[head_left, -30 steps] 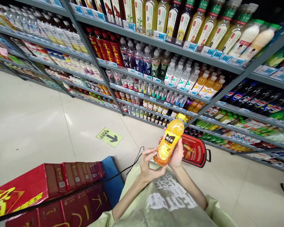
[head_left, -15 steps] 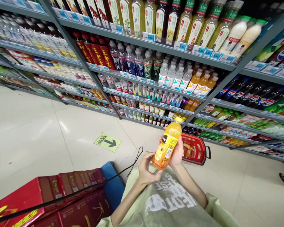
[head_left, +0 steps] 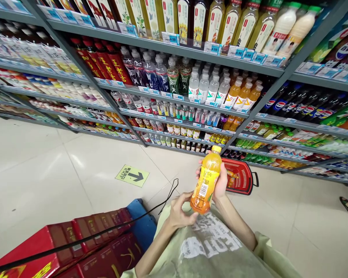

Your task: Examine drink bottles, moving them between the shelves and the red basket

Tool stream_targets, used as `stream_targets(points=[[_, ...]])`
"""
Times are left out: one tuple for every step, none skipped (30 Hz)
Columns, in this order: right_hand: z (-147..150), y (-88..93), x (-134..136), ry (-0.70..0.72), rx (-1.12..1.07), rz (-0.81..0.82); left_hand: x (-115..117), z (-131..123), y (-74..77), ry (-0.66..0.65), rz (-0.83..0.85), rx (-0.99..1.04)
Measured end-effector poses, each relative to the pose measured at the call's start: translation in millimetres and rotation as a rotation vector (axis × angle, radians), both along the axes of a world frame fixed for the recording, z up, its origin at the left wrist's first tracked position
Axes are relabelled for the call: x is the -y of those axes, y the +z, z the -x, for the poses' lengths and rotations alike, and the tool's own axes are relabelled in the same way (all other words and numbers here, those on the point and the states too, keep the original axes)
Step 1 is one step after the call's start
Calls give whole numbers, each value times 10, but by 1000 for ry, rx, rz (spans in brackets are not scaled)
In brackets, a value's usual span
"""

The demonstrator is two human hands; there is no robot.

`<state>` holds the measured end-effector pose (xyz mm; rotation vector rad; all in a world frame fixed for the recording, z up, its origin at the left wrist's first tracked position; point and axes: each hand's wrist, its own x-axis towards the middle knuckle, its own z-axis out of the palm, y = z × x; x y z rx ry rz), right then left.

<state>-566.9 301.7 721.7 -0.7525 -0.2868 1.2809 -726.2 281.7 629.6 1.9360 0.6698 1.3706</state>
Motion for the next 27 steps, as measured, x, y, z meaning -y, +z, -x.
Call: stream_targets(points=[[3, 3, 1, -1, 0, 11, -7, 4, 12, 1, -7, -7], [6, 3, 1, -2, -3, 20, -14, 7, 23, 3, -10, -18], [7, 1, 1, -4, -9, 25, -21, 10, 31, 4, -11, -31], [7, -2, 2, -5, -16, 28, -25, 11, 38, 5, -14, -44], [5, -6, 3, -1, -23, 34, -28, 12, 43, 6, -18, -56], [1, -10, 5, 4, -28, 40, -29, 11, 47, 7, -25, -62], [-5, -13, 8, 14, -33, 46, -28, 9, 50, 7, -32, -62], [-10, -14, 11, 24, -38, 52, -26, 6, 52, 5, -37, -59], [-15, -14, 13, 40, -41, 57, -21, 4, 53, 2, -39, -55], [-19, -11, 14, 55, -44, 63, -17, 2, 53, -1, -36, -54], [-21, -8, 13, 66, -46, 68, -12, 2, 52, -7, -28, -55], [-21, -4, 10, 73, -50, 75, -9, 3, 49, -13, -14, -57], [-19, 0, 5, 77, -55, 82, -6, 8, 45, -18, 2, -60], [-15, 3, 0, 78, -59, 90, -5, 14, 40, -24, 20, -62], [-11, 4, -6, 79, -63, 99, -6, 23, 33, -28, 40, -63], [-6, 3, -12, 77, -65, 105, -8, 33, 26, -33, 61, -65], [-2, -1, -16, 78, -64, 111, -11, 43, 19, -38, 81, -68], [3, -9, -19, 82, -62, 115, -14, 54, 11, -47, 101, -70], [7, -18, -21, 78, -58, 115, -17, 64, 5, -62, 121, -71], [11, -30, -21, 69, -51, 107, -17, 71, 0, -82, 144, -69], [14, -41, -22, 54, -43, 93, -14, 76, -1, -106, 169, -61], [17, -52, -23, 35, -34, 78, -8, 78, 1, -130, 199, -50], [19, -59, -25, 19, -27, 64, 0, 76, 6, -155, 232, -35], [20, -63, -27, 9, -24, 55, 11, 71, 16, -177, 269, -18], [21, -62, -31, 4, -26, 53, 23, 64, 28, -195, 309, 4], [20, -55, -35, 2, -33, 53, 35, 57, 42, -206, 352, 26], [19, -44, -39, 0, -45, 54, 48, 49, 55, -208, 397, 48]])
